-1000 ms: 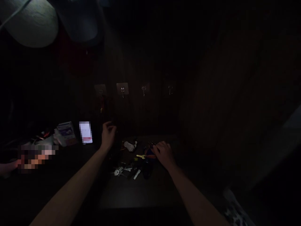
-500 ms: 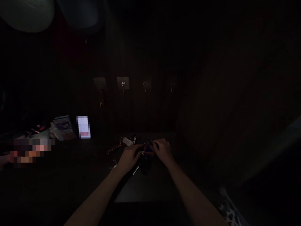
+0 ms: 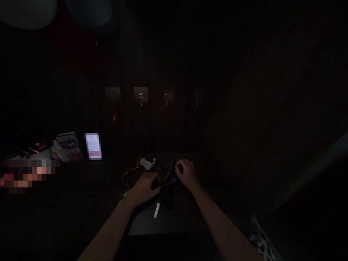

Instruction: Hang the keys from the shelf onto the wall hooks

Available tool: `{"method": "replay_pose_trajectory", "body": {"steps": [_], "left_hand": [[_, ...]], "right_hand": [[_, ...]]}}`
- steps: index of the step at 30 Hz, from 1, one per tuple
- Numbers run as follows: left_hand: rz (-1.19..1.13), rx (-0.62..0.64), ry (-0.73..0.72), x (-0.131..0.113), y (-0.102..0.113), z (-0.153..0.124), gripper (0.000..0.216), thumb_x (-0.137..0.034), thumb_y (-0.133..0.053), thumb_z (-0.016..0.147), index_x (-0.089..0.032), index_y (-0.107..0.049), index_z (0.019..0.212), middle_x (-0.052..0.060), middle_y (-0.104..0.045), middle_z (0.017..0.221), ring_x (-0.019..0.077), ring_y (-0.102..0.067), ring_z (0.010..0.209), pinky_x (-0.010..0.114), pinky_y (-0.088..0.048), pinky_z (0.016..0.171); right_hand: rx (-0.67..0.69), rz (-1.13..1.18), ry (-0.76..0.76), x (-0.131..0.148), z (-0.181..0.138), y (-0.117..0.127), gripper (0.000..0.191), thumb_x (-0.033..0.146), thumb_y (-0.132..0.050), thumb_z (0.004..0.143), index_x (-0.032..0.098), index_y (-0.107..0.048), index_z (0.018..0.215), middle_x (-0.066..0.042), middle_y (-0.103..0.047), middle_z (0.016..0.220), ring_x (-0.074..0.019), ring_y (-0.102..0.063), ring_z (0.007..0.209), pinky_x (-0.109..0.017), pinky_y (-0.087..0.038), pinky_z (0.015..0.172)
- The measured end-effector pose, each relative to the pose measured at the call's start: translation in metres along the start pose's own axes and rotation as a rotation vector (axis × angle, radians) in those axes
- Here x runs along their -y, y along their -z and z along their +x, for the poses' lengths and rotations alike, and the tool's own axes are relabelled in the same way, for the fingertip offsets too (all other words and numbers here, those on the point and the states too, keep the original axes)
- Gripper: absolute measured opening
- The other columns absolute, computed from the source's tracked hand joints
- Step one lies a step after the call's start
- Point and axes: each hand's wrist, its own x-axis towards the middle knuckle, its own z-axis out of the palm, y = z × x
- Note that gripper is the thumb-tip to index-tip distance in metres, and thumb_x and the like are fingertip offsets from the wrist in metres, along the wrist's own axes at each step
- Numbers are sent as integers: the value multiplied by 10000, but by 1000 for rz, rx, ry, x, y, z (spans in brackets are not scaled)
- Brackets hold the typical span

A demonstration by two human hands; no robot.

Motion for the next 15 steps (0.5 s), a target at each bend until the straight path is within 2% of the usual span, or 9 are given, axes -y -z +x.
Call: {"method": "replay_pose_trajectory", "body": {"steps": [3,7,10,12,15], "left_hand": [[-63,-85,29,5,-1,2,106,-160,-513,725,-223,-575,783,27,-637,812,189,-581,808,306,-432,771],[-135,-297,89,15,-1,5,142,-179,-483,761,-226,-550,877,17,-625,884,173,-591,847,294,-444,789],[-165,-440,103,18,0,7,161,-202,-466,791,-224,-535,935,21,-614,930,169,-588,894,292,-440,823],[-172,-488,103,19,1,7,183,-195,-453,797,-221,-532,960,30,-612,960,174,-581,933,303,-431,853],[-181,-477,121,21,2,8,222,-166,-420,796,-224,-528,982,36,-617,983,181,-580,959,316,-429,867]], "right_hand": [[-77,82,-15,1,1,2,111,247,-450,833,223,-536,767,-20,-589,771,-170,-542,771,-299,-388,749],[-145,220,-14,5,4,5,147,307,-443,860,223,-541,790,-26,-580,774,-162,-559,762,-271,-422,716],[-143,263,-18,8,6,5,159,320,-451,861,221,-549,786,-26,-575,769,-158,-564,755,-262,-435,697],[-127,271,-14,9,7,3,171,317,-448,862,218,-555,772,-25,-574,760,-155,-566,742,-261,-440,690],[-104,274,3,9,7,-1,176,306,-443,861,219,-557,758,-21,-578,743,-150,-569,726,-258,-442,683]]}}
